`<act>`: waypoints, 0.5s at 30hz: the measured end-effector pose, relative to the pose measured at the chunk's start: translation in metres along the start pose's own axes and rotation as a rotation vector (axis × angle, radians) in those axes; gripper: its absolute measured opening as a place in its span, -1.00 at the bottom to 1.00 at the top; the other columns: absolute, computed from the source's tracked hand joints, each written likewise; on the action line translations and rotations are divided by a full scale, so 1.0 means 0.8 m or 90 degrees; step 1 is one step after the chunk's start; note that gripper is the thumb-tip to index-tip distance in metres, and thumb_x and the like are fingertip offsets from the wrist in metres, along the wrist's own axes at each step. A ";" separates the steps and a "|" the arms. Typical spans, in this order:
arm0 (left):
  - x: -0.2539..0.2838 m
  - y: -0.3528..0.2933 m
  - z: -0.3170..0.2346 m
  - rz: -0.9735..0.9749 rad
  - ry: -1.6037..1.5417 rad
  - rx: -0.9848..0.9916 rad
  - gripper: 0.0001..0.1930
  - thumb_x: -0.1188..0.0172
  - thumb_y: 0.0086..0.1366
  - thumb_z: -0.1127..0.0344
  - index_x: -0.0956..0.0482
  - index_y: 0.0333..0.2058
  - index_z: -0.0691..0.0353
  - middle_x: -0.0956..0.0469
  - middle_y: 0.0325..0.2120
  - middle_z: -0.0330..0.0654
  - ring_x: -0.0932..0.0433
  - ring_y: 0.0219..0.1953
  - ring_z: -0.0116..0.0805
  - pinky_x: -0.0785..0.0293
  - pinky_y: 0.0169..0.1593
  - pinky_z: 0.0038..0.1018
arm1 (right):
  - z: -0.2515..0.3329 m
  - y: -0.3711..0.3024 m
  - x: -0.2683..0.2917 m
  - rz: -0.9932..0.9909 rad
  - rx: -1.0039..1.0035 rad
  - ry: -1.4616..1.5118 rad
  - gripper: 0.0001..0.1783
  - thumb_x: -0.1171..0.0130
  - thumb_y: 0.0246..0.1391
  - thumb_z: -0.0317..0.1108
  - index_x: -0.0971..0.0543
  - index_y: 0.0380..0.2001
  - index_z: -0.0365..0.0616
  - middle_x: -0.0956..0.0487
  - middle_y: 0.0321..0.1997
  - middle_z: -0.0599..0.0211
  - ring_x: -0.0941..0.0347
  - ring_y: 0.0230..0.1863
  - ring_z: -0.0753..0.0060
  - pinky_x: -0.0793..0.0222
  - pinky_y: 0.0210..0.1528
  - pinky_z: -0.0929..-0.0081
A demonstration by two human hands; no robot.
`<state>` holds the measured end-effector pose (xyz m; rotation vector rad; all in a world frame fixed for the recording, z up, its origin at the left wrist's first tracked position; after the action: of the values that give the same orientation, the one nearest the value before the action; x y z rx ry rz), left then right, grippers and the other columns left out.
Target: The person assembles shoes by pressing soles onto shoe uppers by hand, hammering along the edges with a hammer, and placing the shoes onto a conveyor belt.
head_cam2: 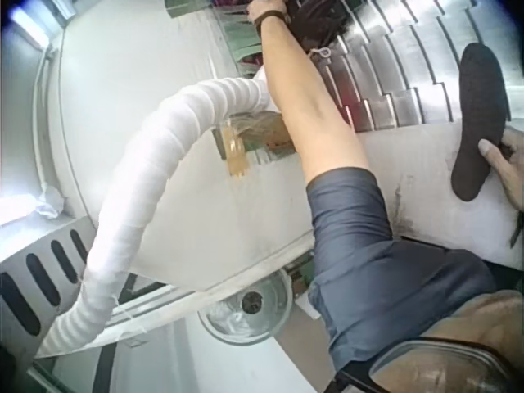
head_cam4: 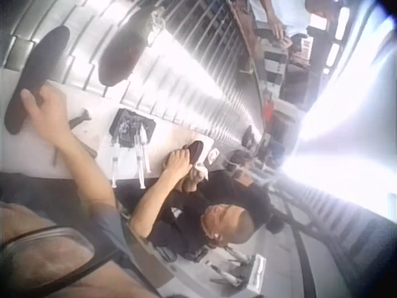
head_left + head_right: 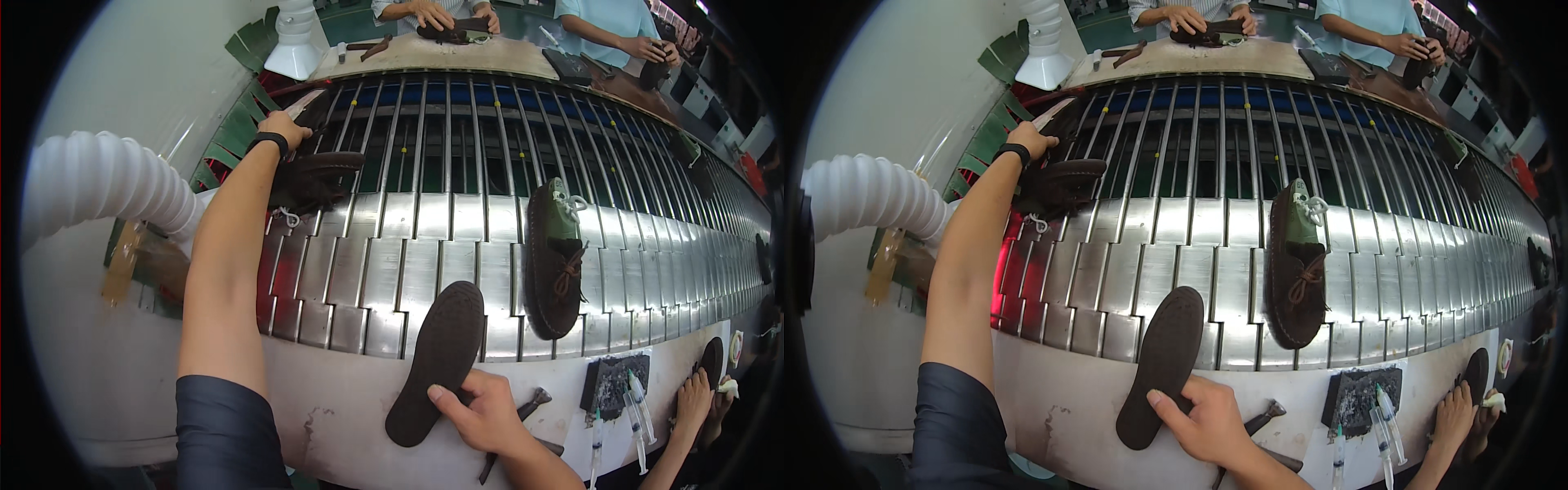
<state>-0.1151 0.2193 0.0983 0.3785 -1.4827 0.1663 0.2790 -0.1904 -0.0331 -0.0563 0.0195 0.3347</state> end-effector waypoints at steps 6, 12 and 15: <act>0.056 -0.174 -0.002 -0.133 -0.242 -0.076 0.00 -0.58 0.12 -0.15 -0.39 0.24 0.60 -0.56 0.15 0.46 -0.59 0.22 0.33 -0.52 0.29 -0.10 | -0.015 0.000 -0.003 -0.074 -0.021 0.068 -0.68 -0.31 0.40 -0.23 -0.74 -0.15 -0.36 -0.75 -0.29 0.32 -0.58 -0.29 0.59 -0.50 -0.19 0.49; 0.054 -0.480 0.059 -0.216 -0.437 -0.255 0.08 -0.57 0.17 0.04 -0.17 0.46 0.54 -0.47 0.20 0.33 -0.50 0.26 0.20 -0.40 0.34 -0.13 | -0.021 0.009 0.001 -0.173 0.032 0.256 -0.71 -0.23 0.47 -0.24 -0.69 -0.13 -0.32 -0.70 -0.33 0.41 -0.52 -0.34 0.66 -0.47 -0.27 0.53; 0.038 -0.627 0.123 -0.232 -0.357 -0.240 0.12 -0.64 0.06 0.25 -0.15 0.49 0.49 -0.46 0.13 0.22 -0.48 0.19 0.20 -0.41 0.30 -0.10 | -0.018 0.008 0.000 -0.182 0.055 0.253 -0.72 -0.20 0.50 -0.24 -0.66 -0.09 -0.29 -0.70 -0.31 0.43 -0.54 -0.35 0.65 -0.49 -0.29 0.51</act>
<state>-0.0355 -0.2849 0.0599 0.3973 -1.9148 -0.5447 0.2768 -0.1855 -0.0478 -0.0392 0.4164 0.0322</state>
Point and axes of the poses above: each hand's wrist, its own y-axis towards the middle knuckle, its own x-axis out of the back of the hand, z = x × y, the point moved 4 cm from there along y, towards the middle knuckle
